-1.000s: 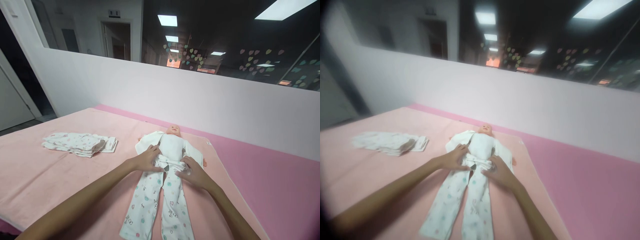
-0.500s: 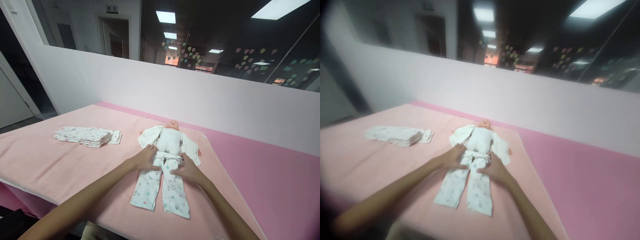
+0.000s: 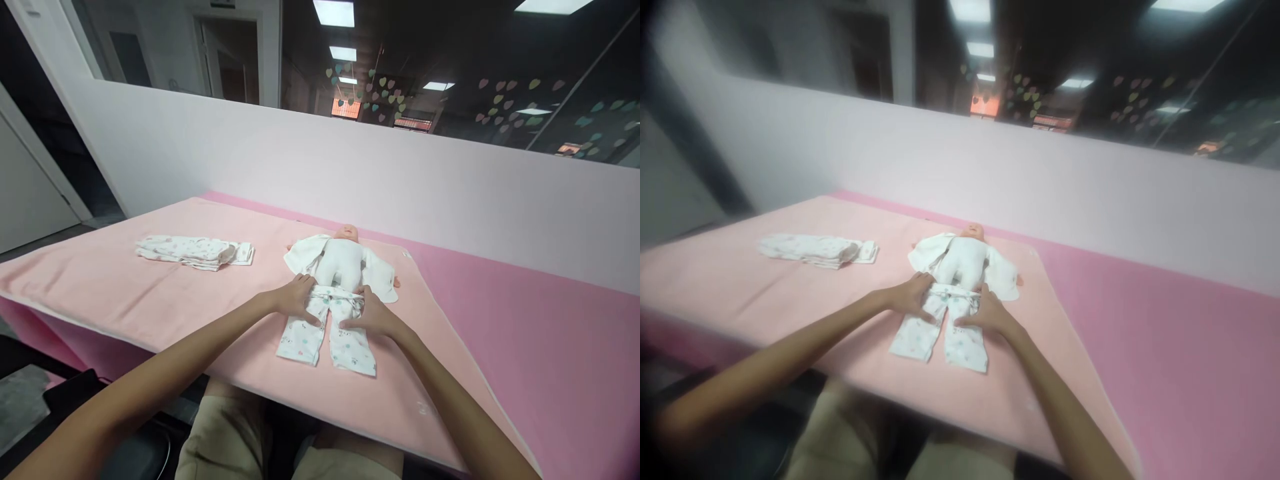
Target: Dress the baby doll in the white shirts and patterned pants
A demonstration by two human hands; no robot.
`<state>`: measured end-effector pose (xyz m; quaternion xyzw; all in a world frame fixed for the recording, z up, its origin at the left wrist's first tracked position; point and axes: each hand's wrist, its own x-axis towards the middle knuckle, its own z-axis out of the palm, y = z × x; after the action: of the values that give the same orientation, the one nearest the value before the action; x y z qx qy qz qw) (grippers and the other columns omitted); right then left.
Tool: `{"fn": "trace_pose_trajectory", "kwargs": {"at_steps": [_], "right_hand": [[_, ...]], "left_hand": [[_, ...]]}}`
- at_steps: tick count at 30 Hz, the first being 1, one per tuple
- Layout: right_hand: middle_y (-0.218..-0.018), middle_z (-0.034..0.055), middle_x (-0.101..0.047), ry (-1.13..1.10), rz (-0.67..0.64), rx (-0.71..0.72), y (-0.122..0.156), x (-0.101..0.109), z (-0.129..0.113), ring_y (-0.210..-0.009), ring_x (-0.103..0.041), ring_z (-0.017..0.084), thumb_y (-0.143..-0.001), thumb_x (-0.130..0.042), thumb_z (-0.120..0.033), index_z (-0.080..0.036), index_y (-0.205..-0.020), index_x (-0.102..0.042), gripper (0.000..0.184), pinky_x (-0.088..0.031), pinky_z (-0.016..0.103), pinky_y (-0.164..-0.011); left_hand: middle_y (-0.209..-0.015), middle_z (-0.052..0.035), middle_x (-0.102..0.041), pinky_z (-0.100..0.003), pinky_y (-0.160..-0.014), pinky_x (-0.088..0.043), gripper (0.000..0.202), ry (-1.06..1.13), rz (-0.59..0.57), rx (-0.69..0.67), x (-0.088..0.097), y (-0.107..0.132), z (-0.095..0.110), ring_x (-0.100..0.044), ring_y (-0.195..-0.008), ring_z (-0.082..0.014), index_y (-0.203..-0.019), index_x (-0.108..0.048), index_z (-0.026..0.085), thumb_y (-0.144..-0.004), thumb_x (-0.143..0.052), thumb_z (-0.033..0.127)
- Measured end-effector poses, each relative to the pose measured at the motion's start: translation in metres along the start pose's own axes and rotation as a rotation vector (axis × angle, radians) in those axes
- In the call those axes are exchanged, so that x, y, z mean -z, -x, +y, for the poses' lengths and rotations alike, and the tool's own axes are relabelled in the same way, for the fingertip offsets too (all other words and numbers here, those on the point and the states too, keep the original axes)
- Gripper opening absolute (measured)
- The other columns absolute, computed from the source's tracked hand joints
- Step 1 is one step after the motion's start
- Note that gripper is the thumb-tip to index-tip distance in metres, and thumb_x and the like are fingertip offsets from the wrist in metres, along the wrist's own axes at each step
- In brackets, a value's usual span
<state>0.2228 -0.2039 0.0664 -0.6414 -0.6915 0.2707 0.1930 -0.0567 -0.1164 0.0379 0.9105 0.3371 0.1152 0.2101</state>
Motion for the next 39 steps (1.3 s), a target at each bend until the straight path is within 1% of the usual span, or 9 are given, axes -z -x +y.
{"fn": "trace_pose_trajectory", "kwargs": {"at_steps": [6,11,13,21,24,28,32,36,39], "right_hand": [[-0.09,0.0027,-0.065,0.108,-0.072,0.112,0.007,-0.005,-0.007,-0.081,-0.058,0.022,-0.073,-0.079,-0.064,-0.021,-0.089,-0.06,0.05,-0.039,0.031,-0.068],[-0.118,0.0091,-0.065,0.194,-0.09,0.127,0.027,-0.014,-0.007,-0.101,-0.06,0.028,-0.055,-0.091,-0.065,-0.022,-0.12,-0.057,0.085,-0.044,0.032,-0.076],[-0.121,0.0103,-0.065,0.247,-0.07,0.117,0.034,-0.02,-0.007,-0.102,-0.06,0.029,-0.056,-0.092,-0.061,-0.021,-0.125,-0.054,0.088,-0.044,0.032,-0.076],[-0.1,0.0118,-0.071,0.445,0.281,0.301,0.09,-0.063,-0.011,-0.094,-0.057,0.028,-0.095,-0.061,-0.035,-0.019,-0.104,-0.065,0.019,-0.036,0.037,-0.083],[-0.098,0.0134,-0.072,0.454,0.413,0.296,0.111,-0.08,-0.007,-0.093,-0.056,0.029,-0.09,-0.057,-0.02,-0.018,-0.1,-0.065,0.012,-0.036,0.038,-0.083],[-0.091,0.0102,-0.07,0.345,0.427,0.325,0.135,-0.091,-0.011,-0.088,-0.056,0.028,-0.084,-0.054,-0.011,-0.022,-0.09,-0.062,0.014,-0.037,0.038,-0.081],[-0.085,0.0055,-0.068,0.169,0.29,0.318,0.166,-0.073,-0.033,-0.083,-0.058,0.026,-0.085,-0.063,-0.025,-0.025,-0.078,-0.055,0.011,-0.041,0.038,-0.079],[-0.095,0.0054,-0.069,0.029,0.149,0.285,0.186,-0.023,-0.062,-0.088,-0.061,0.027,-0.082,-0.076,-0.044,-0.026,-0.091,-0.063,0.024,-0.047,0.037,-0.075],[-0.101,0.0059,-0.069,-0.029,0.127,0.318,0.188,0.018,-0.084,-0.089,-0.062,0.027,-0.093,-0.062,-0.06,-0.026,-0.1,-0.066,0.034,-0.05,0.038,-0.078]], "left_hand": [[-0.109,-0.0107,-0.06,-0.041,-0.09,-0.044,0.07,-0.085,-0.001,-0.055,-0.002,0.014,0.01,-0.053,-0.109,-0.0338,-0.104,-0.054,0.021,-0.067,-0.076,0.076],[-0.116,-0.0113,-0.06,-0.041,-0.09,-0.045,0.068,-0.118,0.05,-0.081,-0.01,0.038,0.016,-0.052,-0.111,-0.0339,-0.109,-0.056,0.02,-0.066,-0.081,0.066],[-0.114,-0.0105,-0.061,-0.04,-0.089,-0.045,0.061,-0.119,0.088,-0.083,-0.015,0.047,0.019,-0.052,-0.11,-0.0331,-0.11,-0.058,0.02,-0.071,-0.081,0.06],[-0.108,-0.0139,-0.063,-0.043,-0.088,-0.043,0.025,-0.323,0.386,-0.078,-0.051,0.092,0.048,-0.053,-0.1,-0.0309,-0.099,-0.06,0.019,-0.092,-0.067,0.042],[-0.104,-0.0131,-0.063,-0.044,-0.086,-0.043,0.022,-0.31,0.484,-0.077,-0.065,0.115,0.063,-0.054,-0.098,-0.0311,-0.1,-0.06,0.02,-0.094,-0.063,0.042],[-0.108,-0.0108,-0.064,-0.043,-0.086,-0.043,0.024,-0.167,0.458,-0.14,-0.072,0.144,0.082,-0.055,-0.1,-0.0296,-0.106,-0.058,0.022,-0.095,-0.063,0.043],[-0.101,-0.0074,-0.064,-0.04,-0.087,-0.044,0.033,0.025,0.318,-0.156,-0.047,0.168,0.105,-0.056,-0.098,-0.0278,-0.1,-0.058,0.023,-0.089,-0.07,0.051],[-0.109,-0.0063,-0.064,-0.035,-0.085,-0.047,0.053,0.173,0.078,-0.142,0.008,0.173,0.13,-0.058,-0.102,-0.0282,-0.109,-0.06,0.024,-0.079,-0.077,0.064],[-0.106,-0.0037,-0.063,-0.032,-0.078,-0.047,0.055,0.243,-0.057,-0.194,0.055,0.165,0.146,-0.059,-0.095,-0.0247,-0.111,-0.058,0.024,-0.08,-0.076,0.066]]}}
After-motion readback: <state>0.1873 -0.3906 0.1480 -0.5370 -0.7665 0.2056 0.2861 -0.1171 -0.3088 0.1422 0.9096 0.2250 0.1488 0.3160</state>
